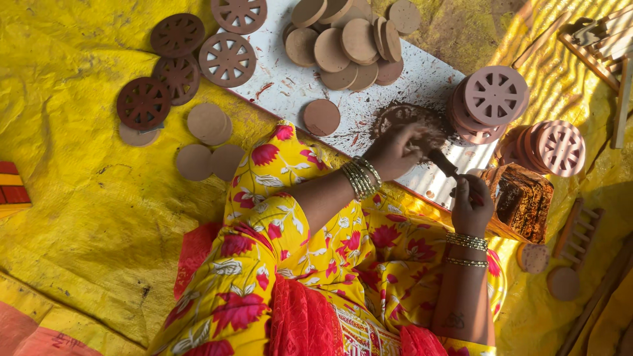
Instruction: The person sits on the ground and uses a small brush to spread brown paste over wheel-shaped clay discs, working one disc at a time. They hold each disc steady with one hand, coat its face, then set it aside with the finished discs and pick up the next uncoated one.
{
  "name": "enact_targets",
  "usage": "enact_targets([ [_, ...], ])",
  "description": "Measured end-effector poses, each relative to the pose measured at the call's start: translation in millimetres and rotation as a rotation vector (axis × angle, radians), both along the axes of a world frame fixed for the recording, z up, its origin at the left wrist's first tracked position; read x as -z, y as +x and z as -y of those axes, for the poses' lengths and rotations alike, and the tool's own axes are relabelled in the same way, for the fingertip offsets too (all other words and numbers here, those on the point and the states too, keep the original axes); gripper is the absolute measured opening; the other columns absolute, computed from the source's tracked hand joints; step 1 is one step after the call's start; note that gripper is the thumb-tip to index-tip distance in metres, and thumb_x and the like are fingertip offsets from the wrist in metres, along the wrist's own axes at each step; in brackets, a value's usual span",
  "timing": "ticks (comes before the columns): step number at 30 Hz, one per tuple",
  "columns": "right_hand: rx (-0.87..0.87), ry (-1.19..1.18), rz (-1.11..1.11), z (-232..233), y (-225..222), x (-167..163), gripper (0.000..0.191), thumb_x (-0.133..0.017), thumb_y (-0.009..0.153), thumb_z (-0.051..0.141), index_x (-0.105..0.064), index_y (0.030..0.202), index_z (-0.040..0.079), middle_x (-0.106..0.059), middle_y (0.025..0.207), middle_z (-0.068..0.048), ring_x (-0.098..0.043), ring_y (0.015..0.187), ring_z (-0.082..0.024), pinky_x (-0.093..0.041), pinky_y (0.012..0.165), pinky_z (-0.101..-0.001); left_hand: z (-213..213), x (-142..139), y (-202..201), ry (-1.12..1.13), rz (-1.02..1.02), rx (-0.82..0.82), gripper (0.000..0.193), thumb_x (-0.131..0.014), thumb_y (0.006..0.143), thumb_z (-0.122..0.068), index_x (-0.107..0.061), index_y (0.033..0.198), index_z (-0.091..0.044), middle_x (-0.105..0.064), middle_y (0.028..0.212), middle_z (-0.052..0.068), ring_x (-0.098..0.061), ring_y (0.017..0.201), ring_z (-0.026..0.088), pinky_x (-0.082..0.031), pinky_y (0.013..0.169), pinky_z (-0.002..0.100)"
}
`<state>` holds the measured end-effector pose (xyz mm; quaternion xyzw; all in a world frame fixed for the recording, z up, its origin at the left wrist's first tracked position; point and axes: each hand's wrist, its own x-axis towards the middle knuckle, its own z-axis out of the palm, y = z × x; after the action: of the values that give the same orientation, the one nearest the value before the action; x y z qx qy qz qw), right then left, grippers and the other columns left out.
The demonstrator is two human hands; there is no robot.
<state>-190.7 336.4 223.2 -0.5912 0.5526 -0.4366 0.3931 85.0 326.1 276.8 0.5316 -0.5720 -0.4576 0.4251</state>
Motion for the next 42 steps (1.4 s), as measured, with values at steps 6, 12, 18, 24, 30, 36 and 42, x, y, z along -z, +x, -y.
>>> enact_targets([
  [6,0.109,-0.031,0.264,-9,-14,-16,0.015,-0.061,0.111,0.015,-0.060,0.118,0.001,-0.068,0.097,-0.005,-0.067,0.082,-0.013,-0.060,0.080,-0.0302,8,53,13,-0.166,0.212,-0.092,0.051,-0.074,0.083,-0.015,-0.059,0.131,-0.005,-0.068,0.124,0.017,-0.068,0.113,0.031,-0.055,0.099,0.039],
  [12,0.037,0.004,0.129,-17,7,-22,0.018,-0.063,0.110,0.015,-0.065,0.118,-0.001,-0.070,0.095,-0.006,-0.068,0.085,-0.013,-0.055,0.080,-0.0271,4,49,9,-0.143,0.282,-0.012,0.049,-0.072,0.084,-0.018,-0.061,0.131,-0.008,-0.066,0.122,0.019,-0.068,0.109,0.034,-0.055,0.094,0.041],
  [18,-0.034,0.008,0.049,-17,10,-21,0.021,-0.066,0.109,0.017,-0.067,0.118,-0.002,-0.071,0.097,-0.005,-0.068,0.087,-0.012,-0.052,0.080,-0.0253,11,49,10,-0.163,0.247,-0.050,0.049,-0.073,0.084,-0.019,-0.062,0.130,-0.009,-0.067,0.122,0.017,-0.069,0.108,0.033,-0.056,0.094,0.041],
  [24,-0.018,-0.001,0.011,-7,2,-10,0.021,-0.067,0.108,0.016,-0.068,0.119,-0.002,-0.072,0.099,-0.006,-0.069,0.087,-0.012,-0.054,0.079,-0.0260,19,55,-1,-0.199,0.249,-0.050,0.048,-0.072,0.085,-0.021,-0.062,0.130,-0.009,-0.068,0.123,0.016,-0.069,0.109,0.032,-0.057,0.095,0.041],
  [30,-0.048,-0.005,-0.079,-2,-1,-3,0.020,-0.066,0.109,0.015,-0.068,0.117,-0.003,-0.072,0.099,-0.007,-0.070,0.087,-0.012,-0.054,0.077,-0.0255,25,60,-13,-0.185,0.271,-0.045,0.048,-0.071,0.086,-0.022,-0.061,0.131,-0.010,-0.066,0.123,0.016,-0.070,0.105,0.030,-0.057,0.092,0.041],
  [36,-0.060,0.012,-0.129,-2,-2,-2,0.018,-0.067,0.108,0.013,-0.069,0.117,-0.002,-0.072,0.097,-0.007,-0.070,0.087,-0.011,-0.054,0.076,-0.0242,25,55,-22,-0.185,0.236,-0.045,0.044,-0.067,0.088,-0.022,-0.061,0.130,-0.011,-0.065,0.123,0.017,-0.071,0.102,0.030,-0.058,0.091,0.040],
  [42,-0.082,0.028,-0.164,1,-7,3,0.017,-0.067,0.107,0.011,-0.070,0.118,-0.002,-0.073,0.097,-0.008,-0.070,0.087,-0.011,-0.054,0.078,-0.0240,26,56,-29,-0.230,0.217,-0.040,0.042,-0.065,0.087,-0.021,-0.061,0.127,-0.010,-0.067,0.117,0.018,-0.072,0.099,0.032,-0.058,0.088,0.042],
])
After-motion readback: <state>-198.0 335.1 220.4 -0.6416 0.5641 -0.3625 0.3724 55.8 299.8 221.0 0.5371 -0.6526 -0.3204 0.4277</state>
